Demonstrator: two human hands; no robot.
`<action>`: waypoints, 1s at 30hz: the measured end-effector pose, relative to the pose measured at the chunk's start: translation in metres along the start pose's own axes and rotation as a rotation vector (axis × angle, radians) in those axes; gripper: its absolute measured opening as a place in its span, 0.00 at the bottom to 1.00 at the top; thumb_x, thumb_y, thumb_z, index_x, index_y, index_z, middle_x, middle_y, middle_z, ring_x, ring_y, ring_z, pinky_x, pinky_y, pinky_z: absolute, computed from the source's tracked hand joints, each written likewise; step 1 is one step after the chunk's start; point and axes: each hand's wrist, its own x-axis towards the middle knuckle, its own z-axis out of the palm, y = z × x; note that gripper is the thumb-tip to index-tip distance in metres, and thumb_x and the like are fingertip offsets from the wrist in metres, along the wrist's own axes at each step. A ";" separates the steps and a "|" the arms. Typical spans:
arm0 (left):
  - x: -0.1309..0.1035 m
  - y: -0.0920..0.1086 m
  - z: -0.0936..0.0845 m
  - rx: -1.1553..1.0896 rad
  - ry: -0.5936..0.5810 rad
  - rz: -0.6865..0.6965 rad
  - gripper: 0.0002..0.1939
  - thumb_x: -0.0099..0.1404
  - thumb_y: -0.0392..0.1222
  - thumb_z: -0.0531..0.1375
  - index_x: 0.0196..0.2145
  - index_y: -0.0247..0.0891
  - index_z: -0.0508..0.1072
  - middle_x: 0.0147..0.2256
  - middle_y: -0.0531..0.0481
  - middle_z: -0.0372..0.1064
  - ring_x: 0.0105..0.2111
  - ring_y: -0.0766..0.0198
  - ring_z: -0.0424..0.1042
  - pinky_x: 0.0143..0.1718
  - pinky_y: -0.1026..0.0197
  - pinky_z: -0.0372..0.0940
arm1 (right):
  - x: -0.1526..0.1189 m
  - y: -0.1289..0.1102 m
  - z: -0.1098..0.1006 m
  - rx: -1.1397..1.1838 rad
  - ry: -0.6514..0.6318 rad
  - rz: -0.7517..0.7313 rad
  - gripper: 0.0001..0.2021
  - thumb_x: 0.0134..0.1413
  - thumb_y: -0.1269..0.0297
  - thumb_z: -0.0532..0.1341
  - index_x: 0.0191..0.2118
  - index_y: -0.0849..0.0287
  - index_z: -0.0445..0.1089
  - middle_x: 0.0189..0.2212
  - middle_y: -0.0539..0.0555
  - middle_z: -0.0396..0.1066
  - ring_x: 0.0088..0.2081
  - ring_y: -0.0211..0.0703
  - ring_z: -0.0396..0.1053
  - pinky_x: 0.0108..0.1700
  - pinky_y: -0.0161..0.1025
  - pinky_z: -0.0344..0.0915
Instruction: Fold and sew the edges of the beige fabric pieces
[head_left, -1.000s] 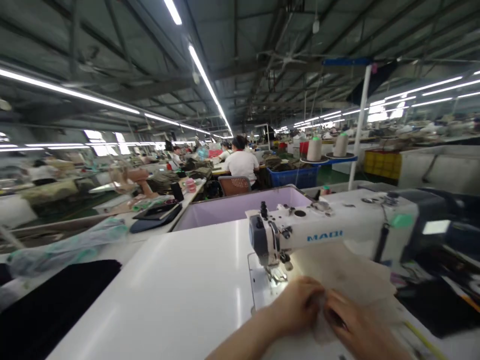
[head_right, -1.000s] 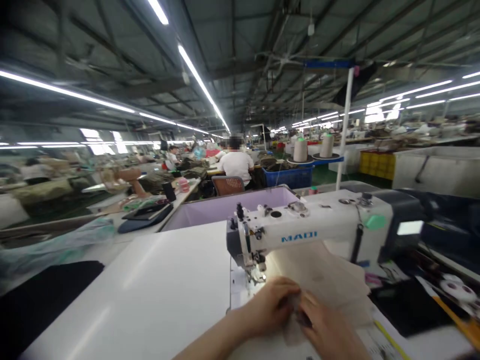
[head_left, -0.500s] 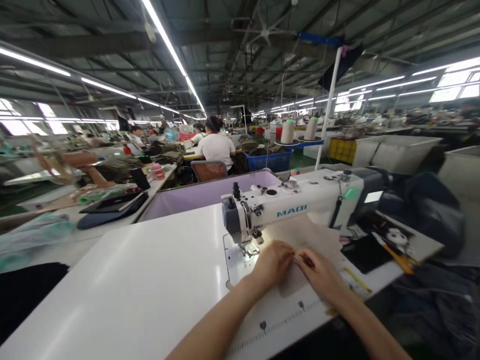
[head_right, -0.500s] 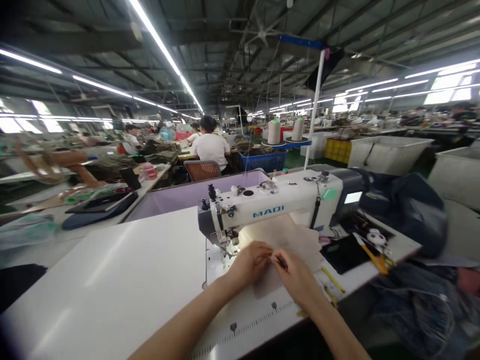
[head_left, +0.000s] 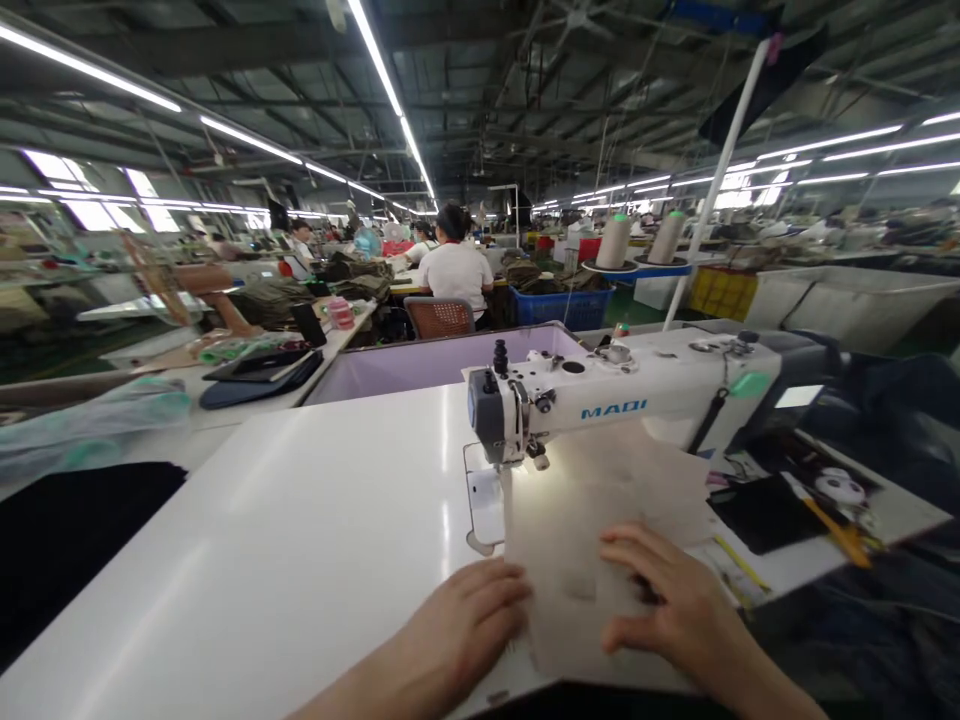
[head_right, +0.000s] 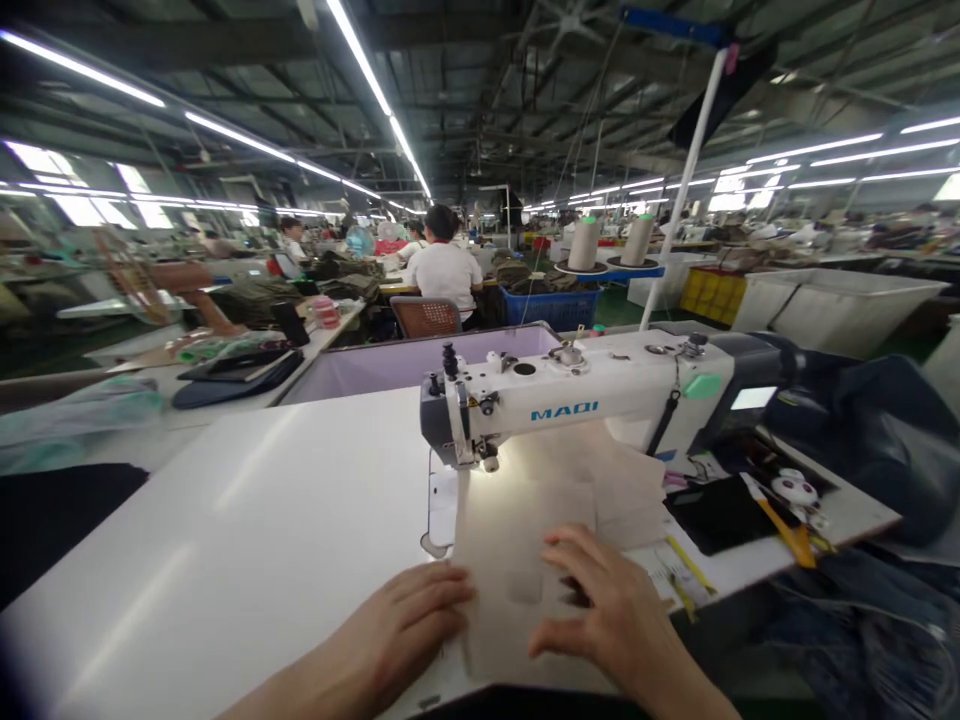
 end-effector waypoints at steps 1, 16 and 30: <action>-0.017 0.001 -0.007 -0.005 -0.015 -0.047 0.12 0.75 0.33 0.51 0.50 0.39 0.70 0.53 0.43 0.75 0.57 0.60 0.71 0.60 0.58 0.65 | -0.001 -0.006 0.006 -0.002 -0.037 -0.060 0.31 0.46 0.34 0.68 0.45 0.56 0.75 0.48 0.61 0.76 0.45 0.52 0.77 0.42 0.38 0.75; -0.069 -0.012 -0.050 -0.244 0.110 -1.077 0.14 0.71 0.50 0.50 0.34 0.42 0.69 0.27 0.52 0.71 0.29 0.58 0.72 0.30 0.60 0.65 | 0.024 -0.044 0.030 0.385 -0.551 0.245 0.35 0.35 0.52 0.77 0.54 0.48 0.76 0.57 0.54 0.72 0.55 0.60 0.71 0.56 0.44 0.69; -0.059 -0.026 -0.021 -0.280 0.332 -1.313 0.14 0.65 0.53 0.51 0.27 0.43 0.63 0.22 0.56 0.61 0.25 0.59 0.64 0.29 0.59 0.56 | 0.021 -0.034 0.086 0.607 -0.012 0.831 0.42 0.49 0.47 0.67 0.67 0.57 0.58 0.36 0.52 0.78 0.33 0.46 0.75 0.38 0.38 0.72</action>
